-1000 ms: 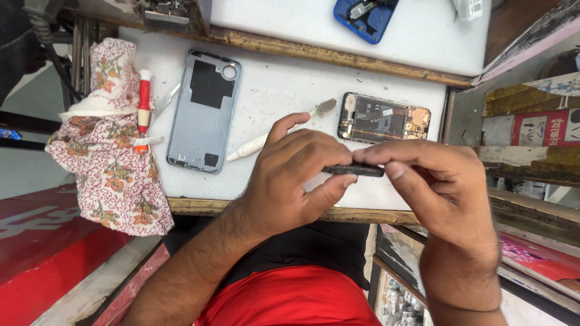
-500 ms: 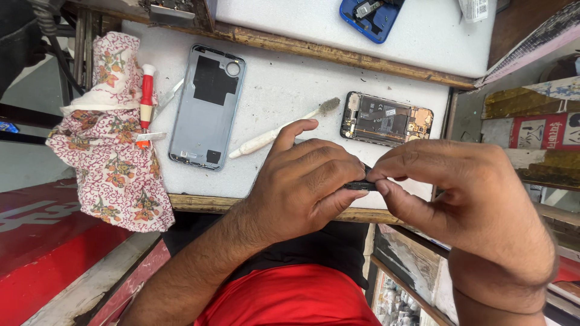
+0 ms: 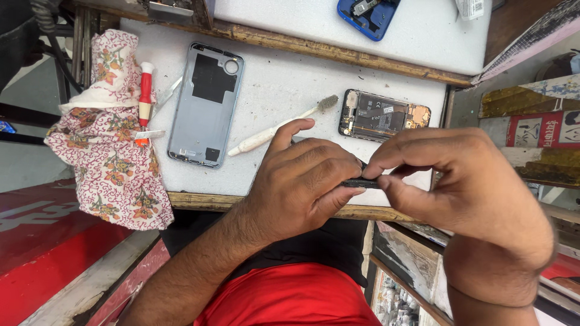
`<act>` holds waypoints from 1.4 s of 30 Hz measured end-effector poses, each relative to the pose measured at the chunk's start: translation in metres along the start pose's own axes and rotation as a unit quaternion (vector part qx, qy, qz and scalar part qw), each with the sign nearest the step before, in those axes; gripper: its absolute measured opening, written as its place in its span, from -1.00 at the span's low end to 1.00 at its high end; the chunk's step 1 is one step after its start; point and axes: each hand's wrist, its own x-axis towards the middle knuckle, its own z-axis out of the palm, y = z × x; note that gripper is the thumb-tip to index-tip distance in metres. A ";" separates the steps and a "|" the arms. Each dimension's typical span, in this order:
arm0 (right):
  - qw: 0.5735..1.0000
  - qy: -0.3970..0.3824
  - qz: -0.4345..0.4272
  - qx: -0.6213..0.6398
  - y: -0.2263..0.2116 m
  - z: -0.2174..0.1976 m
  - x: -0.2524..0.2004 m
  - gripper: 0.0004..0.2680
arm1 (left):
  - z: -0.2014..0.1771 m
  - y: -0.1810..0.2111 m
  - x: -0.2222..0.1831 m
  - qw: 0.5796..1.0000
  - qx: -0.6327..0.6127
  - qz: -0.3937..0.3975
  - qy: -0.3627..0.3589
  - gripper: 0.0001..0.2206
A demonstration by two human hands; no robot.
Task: The person cleans the internal components of a disassembled smartphone using a brush and a cloth. They then use a screwdriver to remove screws from a small circuit board, place the board into the phone chassis, and apply adhesive from a tube to the battery area.
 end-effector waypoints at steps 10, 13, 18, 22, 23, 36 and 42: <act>0.982 -0.051 0.059 0.170 0.043 0.015 0.007 -0.91 | 0.002 -0.001 -0.001 1.000 0.000 0.006 0.016 -0.77; 0.973 -0.052 0.046 0.221 0.042 0.015 0.010 -0.88 | 0.000 -0.002 0.002 1.000 0.003 0.003 0.019 -0.78; 0.974 -0.118 -0.007 0.193 0.038 -0.010 0.015 -0.80 | 0.000 -0.003 0.002 1.000 0.003 0.003 0.030 -0.80; 0.962 -0.114 0.034 0.247 0.033 -0.006 0.021 -0.83 | 0.003 -0.001 0.003 0.999 -0.004 0.000 0.040 -0.80; 0.964 -0.103 0.034 0.243 0.030 -0.002 0.021 -0.87 | 0.003 -0.001 0.003 0.999 0.000 -0.001 0.040 -0.81; 0.937 -0.180 0.001 0.299 0.042 -0.010 0.028 -0.81 | -0.001 0.001 0.000 0.999 0.003 -0.002 0.040 -0.79; 0.944 -0.175 -0.003 0.280 0.054 0.012 0.034 -0.88 | 0.003 0.003 -0.001 1.000 0.013 0.004 0.018 -0.82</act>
